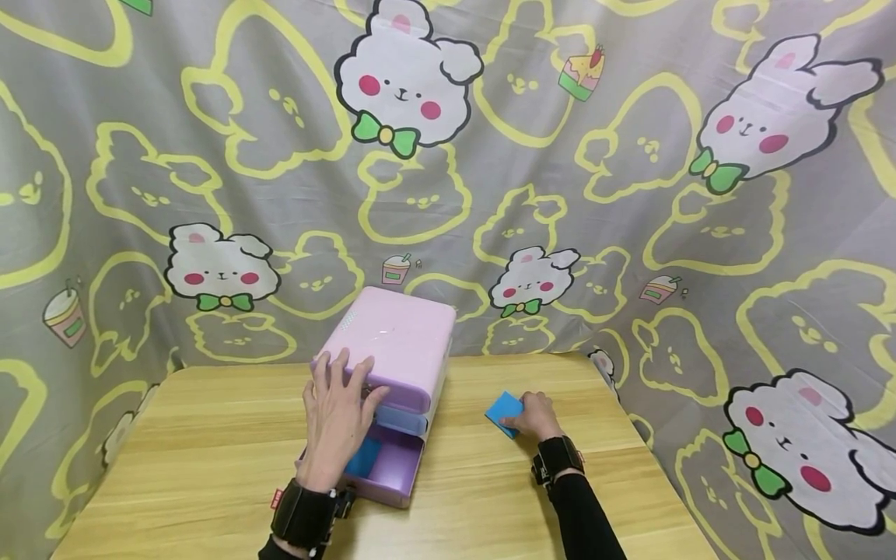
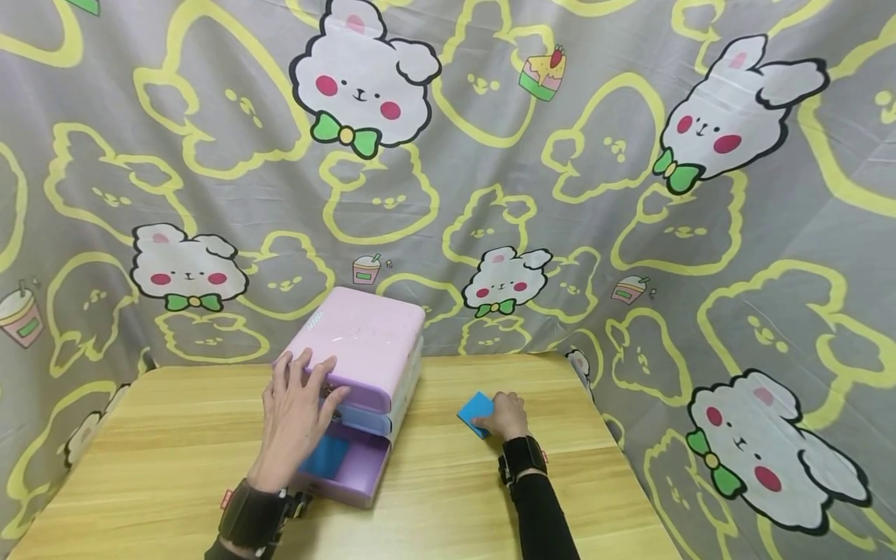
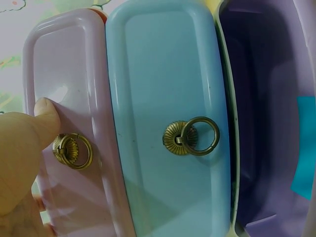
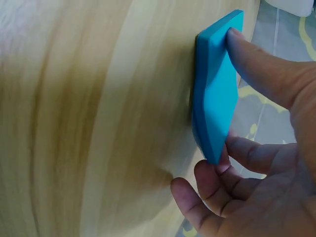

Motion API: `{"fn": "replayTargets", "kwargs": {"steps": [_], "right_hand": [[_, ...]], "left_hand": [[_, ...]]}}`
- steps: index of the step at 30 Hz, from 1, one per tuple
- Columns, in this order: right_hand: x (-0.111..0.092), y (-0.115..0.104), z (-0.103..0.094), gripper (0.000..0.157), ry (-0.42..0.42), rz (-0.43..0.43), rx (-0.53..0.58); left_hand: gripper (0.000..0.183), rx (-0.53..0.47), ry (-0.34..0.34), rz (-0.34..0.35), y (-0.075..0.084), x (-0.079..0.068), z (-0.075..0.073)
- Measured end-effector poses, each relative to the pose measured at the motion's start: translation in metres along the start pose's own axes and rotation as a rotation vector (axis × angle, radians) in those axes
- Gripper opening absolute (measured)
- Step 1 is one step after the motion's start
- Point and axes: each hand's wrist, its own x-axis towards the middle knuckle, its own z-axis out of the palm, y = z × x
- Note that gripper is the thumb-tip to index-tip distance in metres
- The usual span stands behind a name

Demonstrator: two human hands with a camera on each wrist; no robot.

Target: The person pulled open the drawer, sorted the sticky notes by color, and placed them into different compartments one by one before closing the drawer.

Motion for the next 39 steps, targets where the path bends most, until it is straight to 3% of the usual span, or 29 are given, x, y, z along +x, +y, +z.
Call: {"fn": "replayTargets", "kwargs": {"steps": [5, 10, 13, 15, 19, 24, 29, 39], "right_hand": [[0.001, 0.001, 0.004, 0.061, 0.018, 0.022, 0.026], [0.001, 0.003, 0.005, 0.063, -0.02, 0.03, 0.1], [0.0, 0.005, 0.004, 0.048, -0.038, 0.025, 0.149], [-0.001, 0.008, 0.003, 0.033, -0.053, 0.043, 0.216], [-0.007, 0.013, 0.0, 0.042, -0.105, 0.108, 0.415], [-0.018, 0.009, -0.008, 0.018, -0.149, 0.183, 0.603], [-0.024, 0.004, -0.016, 0.033, -0.154, 0.209, 0.752], [-0.03, -0.007, -0.032, 0.032, -0.15, 0.178, 0.901]], "left_hand": [[0.052, 0.0, 0.012, 0.009, -0.001, 0.0, 0.0], [0.052, 0.001, 0.02, 0.011, -0.001, -0.001, 0.001], [0.052, 0.002, 0.016, 0.007, -0.001, -0.001, 0.001], [0.052, 0.003, 0.013, 0.005, -0.001, -0.001, 0.002], [0.052, 0.002, 0.009, 0.003, -0.001, -0.002, 0.002], [0.052, 0.005, 0.01, 0.004, -0.002, -0.003, 0.0], [0.052, 0.009, 0.009, 0.011, -0.003, -0.002, -0.001], [0.048, 0.008, 0.006, 0.013, -0.003, 0.0, -0.002]]}}
